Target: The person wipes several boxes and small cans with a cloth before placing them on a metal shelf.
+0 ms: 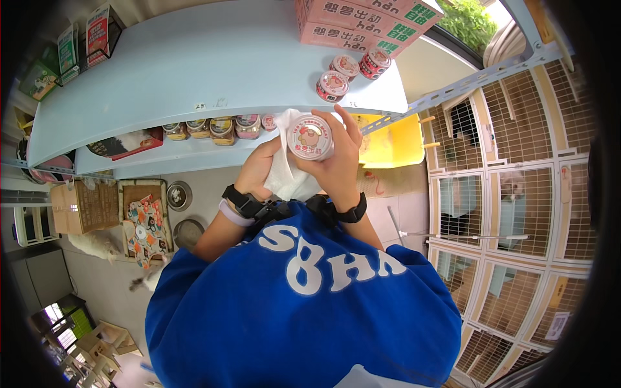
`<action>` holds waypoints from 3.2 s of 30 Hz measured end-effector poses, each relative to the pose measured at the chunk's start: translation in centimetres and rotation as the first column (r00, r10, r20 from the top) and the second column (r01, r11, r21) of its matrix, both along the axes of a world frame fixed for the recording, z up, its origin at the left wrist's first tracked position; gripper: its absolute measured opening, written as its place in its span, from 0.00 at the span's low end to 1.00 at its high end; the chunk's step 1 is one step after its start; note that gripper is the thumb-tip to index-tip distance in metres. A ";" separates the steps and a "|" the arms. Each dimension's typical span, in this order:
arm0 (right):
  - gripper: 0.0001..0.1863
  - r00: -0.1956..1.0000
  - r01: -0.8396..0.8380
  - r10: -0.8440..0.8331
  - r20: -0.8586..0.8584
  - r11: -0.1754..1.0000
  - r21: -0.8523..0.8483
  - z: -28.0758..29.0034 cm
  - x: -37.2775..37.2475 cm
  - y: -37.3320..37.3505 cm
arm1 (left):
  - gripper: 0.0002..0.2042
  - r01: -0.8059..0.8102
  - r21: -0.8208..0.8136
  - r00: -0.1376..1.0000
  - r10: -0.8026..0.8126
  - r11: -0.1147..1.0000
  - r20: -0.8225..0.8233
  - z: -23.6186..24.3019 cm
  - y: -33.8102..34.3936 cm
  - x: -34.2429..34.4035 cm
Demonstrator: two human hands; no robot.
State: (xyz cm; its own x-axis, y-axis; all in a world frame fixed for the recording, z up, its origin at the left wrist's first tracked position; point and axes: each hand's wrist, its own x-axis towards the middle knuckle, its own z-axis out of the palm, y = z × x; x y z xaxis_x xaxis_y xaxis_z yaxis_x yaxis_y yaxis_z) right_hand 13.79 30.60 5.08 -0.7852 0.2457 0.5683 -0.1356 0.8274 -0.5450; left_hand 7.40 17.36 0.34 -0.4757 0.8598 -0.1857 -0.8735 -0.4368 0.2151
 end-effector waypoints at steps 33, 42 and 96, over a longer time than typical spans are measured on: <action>0.36 0.999 -0.015 0.012 -0.036 0.996 -0.086 -1.3 0.0 0.9 | 0.14 -0.097 -0.190 0.992 0.078 0.977 -0.104 -2.6 0.4 -0.2; 0.32 0.941 0.310 -0.327 -0.089 0.936 -0.166 -2.7 -2.6 10.5 | 0.17 -0.163 -0.084 0.986 0.158 0.983 -0.058 -1.7 -0.9 -1.0; 0.48 0.329 -0.343 0.166 0.930 0.938 -0.046 -36.0 -20.3 4.1 | 0.28 -0.981 -0.141 0.156 0.972 0.132 -0.175 -13.2 -18.3 17.2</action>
